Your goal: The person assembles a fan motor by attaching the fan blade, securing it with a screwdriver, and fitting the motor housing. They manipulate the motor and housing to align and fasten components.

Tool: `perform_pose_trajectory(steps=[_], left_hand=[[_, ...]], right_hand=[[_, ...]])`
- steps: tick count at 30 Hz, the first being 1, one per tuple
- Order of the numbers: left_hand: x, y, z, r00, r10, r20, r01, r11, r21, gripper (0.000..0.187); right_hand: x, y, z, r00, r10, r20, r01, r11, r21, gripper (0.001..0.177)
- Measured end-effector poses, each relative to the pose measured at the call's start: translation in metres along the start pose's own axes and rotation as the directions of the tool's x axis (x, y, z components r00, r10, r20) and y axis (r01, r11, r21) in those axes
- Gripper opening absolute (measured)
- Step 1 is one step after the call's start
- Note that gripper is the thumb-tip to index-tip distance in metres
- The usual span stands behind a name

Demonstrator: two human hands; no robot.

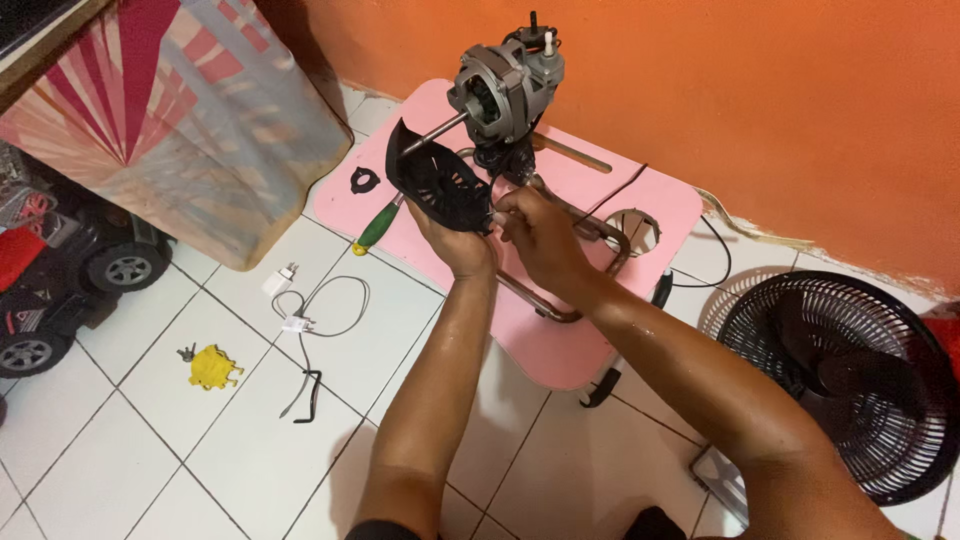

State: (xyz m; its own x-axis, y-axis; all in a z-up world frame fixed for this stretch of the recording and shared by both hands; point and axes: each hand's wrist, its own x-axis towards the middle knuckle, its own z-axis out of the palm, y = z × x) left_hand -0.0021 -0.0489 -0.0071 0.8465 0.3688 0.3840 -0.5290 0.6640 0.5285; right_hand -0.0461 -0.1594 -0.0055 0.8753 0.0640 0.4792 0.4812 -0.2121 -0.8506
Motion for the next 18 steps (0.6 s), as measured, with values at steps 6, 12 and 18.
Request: perform_pose_trajectory(steps=[6,12,18], left_hand=[[0.0013,-0.0049,-0.0021,0.997,-0.007,-0.078,0.009,1.000,0.019,0.035],[0.0006,-0.0061,-0.0068,0.999,0.027,-0.022,-0.026,0.999,0.020,0.033],[-0.0017,-0.0034,-0.0017,0.999,-0.019,-0.026,0.019,0.999,-0.027,0.032]], right_hand=[[0.0030,-0.0054,-0.0056,0.999,-0.006,0.040,0.005,0.999,0.032,0.012],[0.0024,-0.0063,-0.0077,0.999,-0.046,0.025,0.046,0.999,0.000,0.010],[-0.0004,-0.0064,-0.0086,0.994,-0.106,-0.021,0.104,0.993,-0.051,0.011]])
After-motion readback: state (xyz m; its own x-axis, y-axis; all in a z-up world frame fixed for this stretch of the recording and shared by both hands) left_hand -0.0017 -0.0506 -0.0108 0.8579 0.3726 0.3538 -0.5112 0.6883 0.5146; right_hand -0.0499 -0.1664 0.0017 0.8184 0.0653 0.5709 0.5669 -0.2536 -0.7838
